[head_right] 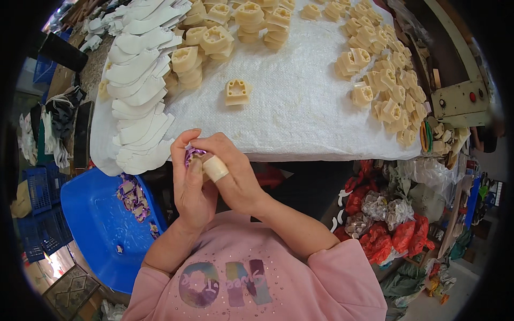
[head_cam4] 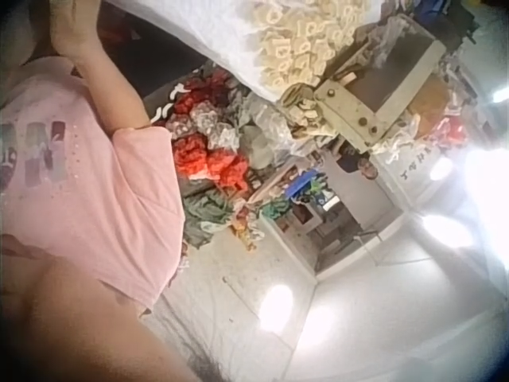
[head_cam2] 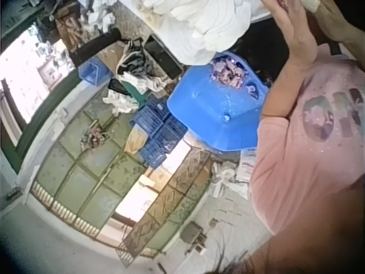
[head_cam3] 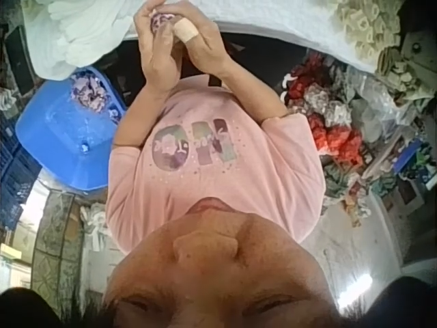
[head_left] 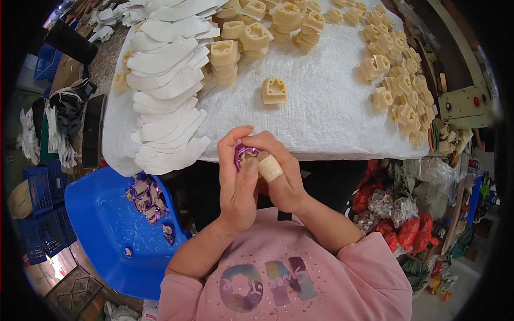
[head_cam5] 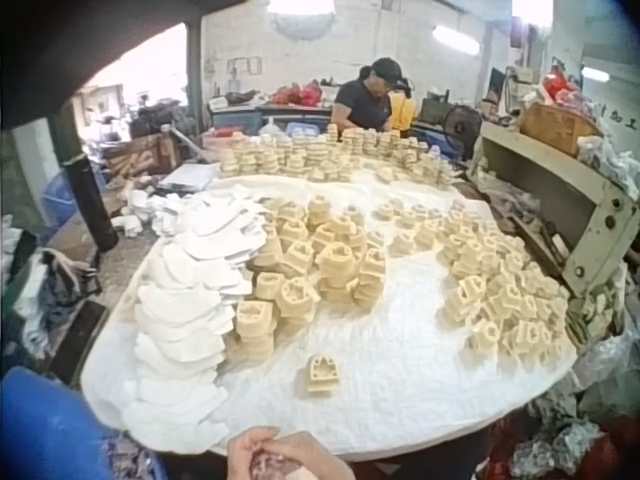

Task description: Manually assembling or fitting white material components into small beige shoe parts.

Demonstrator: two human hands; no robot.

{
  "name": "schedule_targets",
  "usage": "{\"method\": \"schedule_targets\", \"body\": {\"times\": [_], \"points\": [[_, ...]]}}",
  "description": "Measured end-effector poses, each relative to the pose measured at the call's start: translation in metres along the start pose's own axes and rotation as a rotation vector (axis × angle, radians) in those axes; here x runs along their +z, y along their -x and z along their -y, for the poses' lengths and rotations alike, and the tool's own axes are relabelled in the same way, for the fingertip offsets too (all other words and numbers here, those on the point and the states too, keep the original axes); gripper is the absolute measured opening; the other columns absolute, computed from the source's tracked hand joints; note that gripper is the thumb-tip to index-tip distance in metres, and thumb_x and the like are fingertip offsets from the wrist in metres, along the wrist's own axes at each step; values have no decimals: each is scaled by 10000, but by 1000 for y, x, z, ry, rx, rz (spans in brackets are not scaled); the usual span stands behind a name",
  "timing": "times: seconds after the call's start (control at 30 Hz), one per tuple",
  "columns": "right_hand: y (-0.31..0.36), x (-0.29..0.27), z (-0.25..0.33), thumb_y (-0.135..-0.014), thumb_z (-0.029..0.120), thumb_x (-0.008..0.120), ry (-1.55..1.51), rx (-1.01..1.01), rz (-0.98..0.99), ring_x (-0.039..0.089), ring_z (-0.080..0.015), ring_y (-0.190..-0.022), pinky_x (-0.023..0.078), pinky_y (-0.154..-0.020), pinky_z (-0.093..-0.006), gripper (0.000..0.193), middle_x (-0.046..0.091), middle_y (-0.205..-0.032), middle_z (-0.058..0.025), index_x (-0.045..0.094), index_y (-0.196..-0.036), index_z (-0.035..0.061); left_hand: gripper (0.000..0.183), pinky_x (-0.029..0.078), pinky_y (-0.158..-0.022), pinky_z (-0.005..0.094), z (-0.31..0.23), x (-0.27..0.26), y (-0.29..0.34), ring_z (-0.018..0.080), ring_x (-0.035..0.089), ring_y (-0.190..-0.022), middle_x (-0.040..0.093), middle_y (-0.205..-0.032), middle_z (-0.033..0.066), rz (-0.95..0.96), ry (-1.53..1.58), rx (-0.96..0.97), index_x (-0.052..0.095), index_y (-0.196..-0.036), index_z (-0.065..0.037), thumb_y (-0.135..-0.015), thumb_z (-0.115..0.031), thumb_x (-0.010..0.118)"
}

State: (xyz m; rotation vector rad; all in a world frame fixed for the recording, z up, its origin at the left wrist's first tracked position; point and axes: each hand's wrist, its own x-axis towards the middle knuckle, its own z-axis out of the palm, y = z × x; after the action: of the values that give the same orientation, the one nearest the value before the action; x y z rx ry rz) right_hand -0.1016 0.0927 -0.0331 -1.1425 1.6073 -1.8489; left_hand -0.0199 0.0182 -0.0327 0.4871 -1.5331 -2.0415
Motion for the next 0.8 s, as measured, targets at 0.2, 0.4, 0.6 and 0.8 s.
{"method": "schedule_targets", "body": {"times": [0.2,0.4,0.6,0.8], "points": [[-3,-13,16,-984,232,400,-196,305,58,536,-134,-746,434,-621,-250,358,481,-1006,-63,470,-1281,45,651,468,-673,284,-8,-12,-5,146,541,-783,555,-1005,81,144,474,-133,130,-1449,-136,-952,-491,356],[-22,-20,31,-812,272,673,652,51,185,570,-239,-629,469,-586,-344,280,527,-705,-108,601,-906,17,810,478,-646,284,-16,-19,-4,181,570,-693,574,-925,129,159,-409,151,87,-1430,-21,-911,-524,453],[-9,-27,12,-845,182,607,169,73,76,556,-225,-666,438,-596,-310,210,556,-781,-118,599,-958,6,503,499,-735,294,-11,-23,-3,205,613,-850,567,-990,145,207,-469,225,409,-1268,15,-864,-163,649],[-14,-34,3,-926,208,532,-449,483,135,471,-77,-681,403,-608,-251,194,541,-791,4,572,-894,22,469,477,-706,259,-29,-34,-3,166,569,-824,542,-935,97,183,-421,93,505,-1149,3,-719,38,688]]}}
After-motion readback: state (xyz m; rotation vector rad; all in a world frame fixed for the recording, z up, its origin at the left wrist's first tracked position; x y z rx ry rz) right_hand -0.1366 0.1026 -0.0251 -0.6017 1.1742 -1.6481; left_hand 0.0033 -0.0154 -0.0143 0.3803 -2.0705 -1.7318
